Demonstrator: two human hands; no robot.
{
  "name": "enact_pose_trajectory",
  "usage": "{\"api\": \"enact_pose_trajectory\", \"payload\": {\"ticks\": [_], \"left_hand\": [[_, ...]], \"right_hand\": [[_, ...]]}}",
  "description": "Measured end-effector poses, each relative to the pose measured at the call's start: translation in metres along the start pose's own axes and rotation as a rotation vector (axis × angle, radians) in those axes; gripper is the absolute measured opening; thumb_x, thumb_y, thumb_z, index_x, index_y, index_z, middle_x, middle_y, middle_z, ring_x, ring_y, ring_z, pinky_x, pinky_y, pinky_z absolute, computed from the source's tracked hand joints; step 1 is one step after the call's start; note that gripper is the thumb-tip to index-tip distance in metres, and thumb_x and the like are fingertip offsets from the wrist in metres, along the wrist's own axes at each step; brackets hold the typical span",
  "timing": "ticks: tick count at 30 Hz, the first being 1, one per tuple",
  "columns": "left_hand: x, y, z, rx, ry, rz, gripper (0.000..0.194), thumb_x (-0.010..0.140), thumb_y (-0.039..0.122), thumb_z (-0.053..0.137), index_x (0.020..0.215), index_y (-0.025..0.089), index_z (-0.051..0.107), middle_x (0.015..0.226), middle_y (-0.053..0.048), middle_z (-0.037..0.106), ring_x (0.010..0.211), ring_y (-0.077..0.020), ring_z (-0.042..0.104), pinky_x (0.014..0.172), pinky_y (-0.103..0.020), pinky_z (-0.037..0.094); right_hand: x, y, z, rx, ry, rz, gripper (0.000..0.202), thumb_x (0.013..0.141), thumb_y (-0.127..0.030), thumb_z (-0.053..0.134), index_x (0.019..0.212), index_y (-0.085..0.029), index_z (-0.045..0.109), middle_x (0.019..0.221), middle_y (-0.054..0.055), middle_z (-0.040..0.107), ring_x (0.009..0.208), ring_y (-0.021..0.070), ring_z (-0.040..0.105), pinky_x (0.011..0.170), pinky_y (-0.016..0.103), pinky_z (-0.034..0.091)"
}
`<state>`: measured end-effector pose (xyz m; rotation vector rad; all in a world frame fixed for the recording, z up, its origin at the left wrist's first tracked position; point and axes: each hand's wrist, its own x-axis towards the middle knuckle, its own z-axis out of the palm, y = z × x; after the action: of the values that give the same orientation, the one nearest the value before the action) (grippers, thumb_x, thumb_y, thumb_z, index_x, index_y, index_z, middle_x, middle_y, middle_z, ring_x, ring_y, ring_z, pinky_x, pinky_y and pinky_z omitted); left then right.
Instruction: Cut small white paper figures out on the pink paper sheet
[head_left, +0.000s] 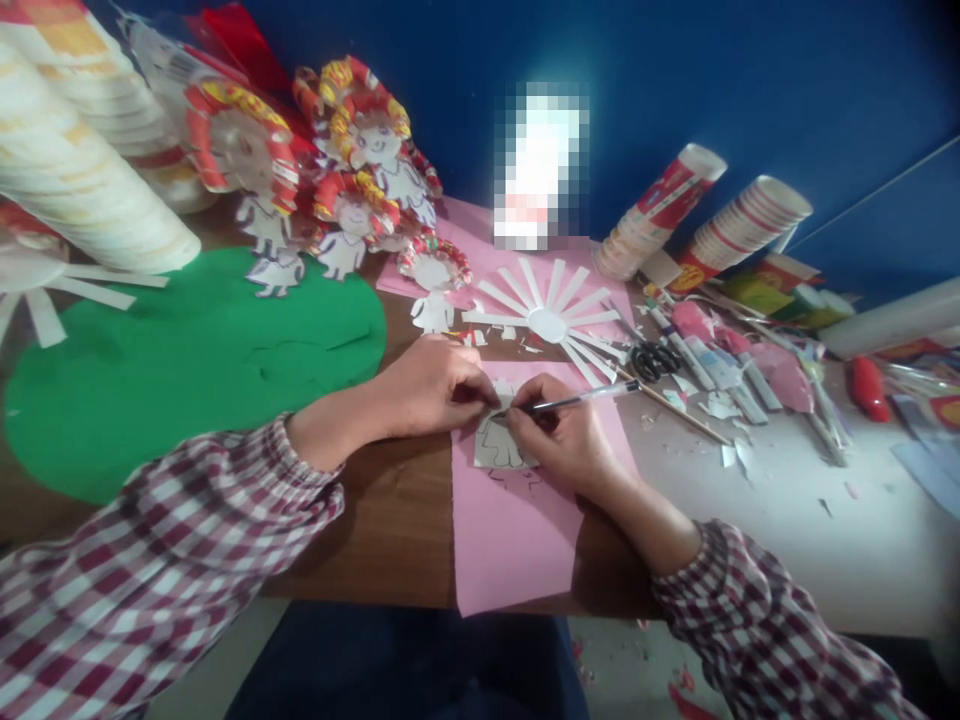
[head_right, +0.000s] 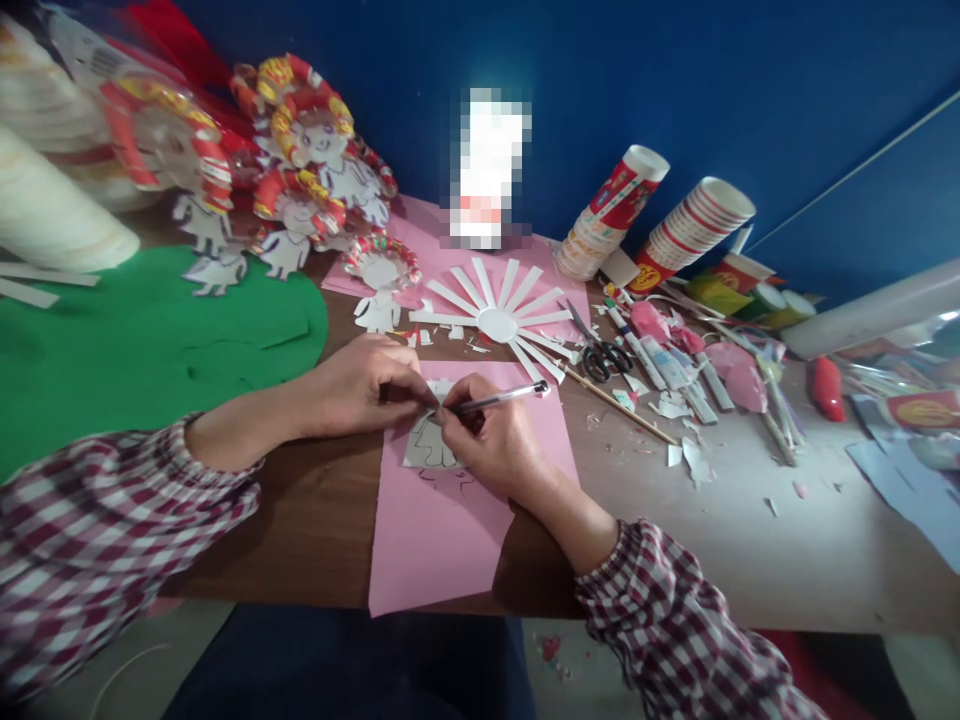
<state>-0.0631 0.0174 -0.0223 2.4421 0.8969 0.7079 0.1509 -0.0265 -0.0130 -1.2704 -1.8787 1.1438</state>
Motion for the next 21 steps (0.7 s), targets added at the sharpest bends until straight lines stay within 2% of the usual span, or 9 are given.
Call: {"api": "enact_pose_trajectory", "payload": {"ticks": [21], "left_hand": [[0.0001,0.0004,0.0,-0.007,0.005,0.002,0.012,0.081,0.024,0.066,0.085,0.024,0.078,0.07,0.0,0.067,0.066,-0.013,0.058,0.069,-0.029,0.039]], "right_hand": [[0.0011,-0.0026,-0.0001,-0.053,0.038,-0.016,0.009,0.085,-0.027,0.059,0.083,-0.02,0.054,0.062,-0.004,0.052,0.053,0.0102,0.047,0.05,0.023,0.039]]}}
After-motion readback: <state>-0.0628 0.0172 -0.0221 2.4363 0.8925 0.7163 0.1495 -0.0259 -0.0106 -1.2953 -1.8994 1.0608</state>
